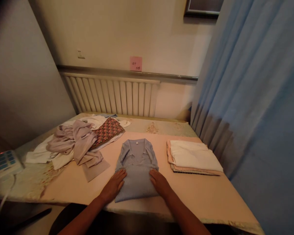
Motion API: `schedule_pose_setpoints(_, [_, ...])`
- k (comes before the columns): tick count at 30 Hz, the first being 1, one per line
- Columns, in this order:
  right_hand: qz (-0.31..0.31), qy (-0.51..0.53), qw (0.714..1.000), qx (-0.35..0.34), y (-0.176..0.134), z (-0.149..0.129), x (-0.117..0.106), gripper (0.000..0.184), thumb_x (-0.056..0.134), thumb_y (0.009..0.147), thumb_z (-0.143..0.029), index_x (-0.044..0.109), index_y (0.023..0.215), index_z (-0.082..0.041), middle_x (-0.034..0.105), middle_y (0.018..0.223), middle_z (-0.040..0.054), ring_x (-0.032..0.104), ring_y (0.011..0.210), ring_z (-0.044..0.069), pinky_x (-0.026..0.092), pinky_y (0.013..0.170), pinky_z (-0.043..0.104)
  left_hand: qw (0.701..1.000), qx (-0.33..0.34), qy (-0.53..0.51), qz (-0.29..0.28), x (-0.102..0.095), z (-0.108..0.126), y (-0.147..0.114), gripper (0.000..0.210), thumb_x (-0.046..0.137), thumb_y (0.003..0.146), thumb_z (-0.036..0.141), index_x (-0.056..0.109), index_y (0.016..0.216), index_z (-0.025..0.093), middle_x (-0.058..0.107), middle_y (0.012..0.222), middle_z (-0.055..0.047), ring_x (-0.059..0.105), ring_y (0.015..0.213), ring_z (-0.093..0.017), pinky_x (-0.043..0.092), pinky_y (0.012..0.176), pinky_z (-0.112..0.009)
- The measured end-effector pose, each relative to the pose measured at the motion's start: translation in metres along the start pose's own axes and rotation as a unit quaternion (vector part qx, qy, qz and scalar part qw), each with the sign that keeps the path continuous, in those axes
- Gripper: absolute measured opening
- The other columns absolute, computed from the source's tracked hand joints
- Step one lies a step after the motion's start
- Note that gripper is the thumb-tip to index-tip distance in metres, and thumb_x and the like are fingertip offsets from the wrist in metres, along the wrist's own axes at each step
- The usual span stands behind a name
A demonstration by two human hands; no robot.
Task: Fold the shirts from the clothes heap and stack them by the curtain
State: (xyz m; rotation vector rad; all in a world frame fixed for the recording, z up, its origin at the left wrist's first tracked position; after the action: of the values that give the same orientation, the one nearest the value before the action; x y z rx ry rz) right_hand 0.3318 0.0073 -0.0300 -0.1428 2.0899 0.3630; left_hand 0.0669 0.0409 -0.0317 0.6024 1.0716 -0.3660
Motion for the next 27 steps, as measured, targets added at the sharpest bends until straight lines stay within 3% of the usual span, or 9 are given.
schedule_pose_setpoints(3, [-0.037,-0.004,0.998,-0.041,-0.012,0.007,-0.007,0.053,0.036,0.083,-0.008,0.054,0.132,-0.019,0.050,0.141,0.0059,0.041,0.134,0.016,0.032,0.113,0.040,1.000,0.010,-0.012,-0.006,-0.003,-0.008,-0.005,0.048,0.041,0.088,0.013,0.052,0.133,0.022,0.048,0.143,-0.005,0.036,0.138,-0.019,0.031,0.115,-0.044])
schedule_pose_setpoints(7, [-0.097,-0.027,0.990,-0.102,-0.025,-0.003,-0.019,0.074,0.041,0.069,-0.001,0.046,0.139,-0.023,0.041,0.147,0.0035,0.035,0.137,0.016,0.030,0.114,0.039,0.999,0.013,-0.020,-0.040,-0.010,-0.015,-0.011,0.063,0.034,0.080,-0.001,0.051,0.134,0.025,0.045,0.145,-0.003,0.035,0.138,-0.015,0.031,0.115,-0.042])
schedule_pose_setpoints(14, [-0.130,-0.084,0.977,-0.147,-0.025,-0.020,-0.027,0.088,0.046,0.057,-0.001,0.040,0.143,-0.018,0.039,0.148,0.0089,0.036,0.137,0.022,0.032,0.112,0.036,0.996,0.021,-0.032,-0.084,-0.028,-0.012,-0.001,0.049,0.042,0.089,0.012,0.052,0.132,0.033,0.048,0.143,0.001,0.043,0.132,-0.014,0.032,0.113,-0.033])
schedule_pose_setpoints(20, [-0.068,-0.083,0.978,-0.180,-0.028,-0.014,-0.022,0.076,0.049,0.066,-0.008,0.042,0.141,-0.014,0.046,0.143,0.0146,0.042,0.132,0.025,0.037,0.109,0.045,0.992,0.073,0.036,-0.095,-0.016,-0.018,0.007,0.048,0.041,0.089,0.010,0.051,0.134,0.023,0.049,0.142,-0.006,0.045,0.131,-0.020,0.036,0.111,-0.038])
schedule_pose_setpoints(23, [-0.026,-0.082,0.981,-0.171,-0.029,-0.006,-0.018,0.063,0.046,0.076,-0.012,0.043,0.139,-0.016,0.050,0.139,0.0138,0.045,0.129,0.024,0.038,0.107,0.046,0.992,0.093,0.053,-0.061,-0.012,-0.024,0.006,0.046,0.040,0.091,0.012,0.050,0.134,0.023,0.051,0.140,-0.007,0.048,0.128,-0.021,0.039,0.109,-0.040])
schedule_pose_setpoints(27, [0.029,-0.093,0.980,-0.173,-0.028,-0.001,-0.012,0.057,0.042,0.080,-0.009,0.046,0.136,-0.018,0.055,0.134,0.0127,0.049,0.125,0.022,0.041,0.103,0.045,0.989,0.117,0.084,-0.020,-0.009,-0.025,0.002,0.052,0.040,0.086,0.004,0.051,0.133,0.021,0.054,0.137,-0.010,0.050,0.126,-0.021,0.041,0.107,-0.041])
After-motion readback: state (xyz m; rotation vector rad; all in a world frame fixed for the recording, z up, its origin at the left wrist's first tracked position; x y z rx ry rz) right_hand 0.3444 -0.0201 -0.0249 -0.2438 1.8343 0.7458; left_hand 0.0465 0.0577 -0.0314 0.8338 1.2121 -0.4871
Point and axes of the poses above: each hand's wrist, its own y-axis towards the middle knuckle, its own x-axis out of the palm, z = x × y, the point moved 7 cm from there along y, towards the middle knuckle
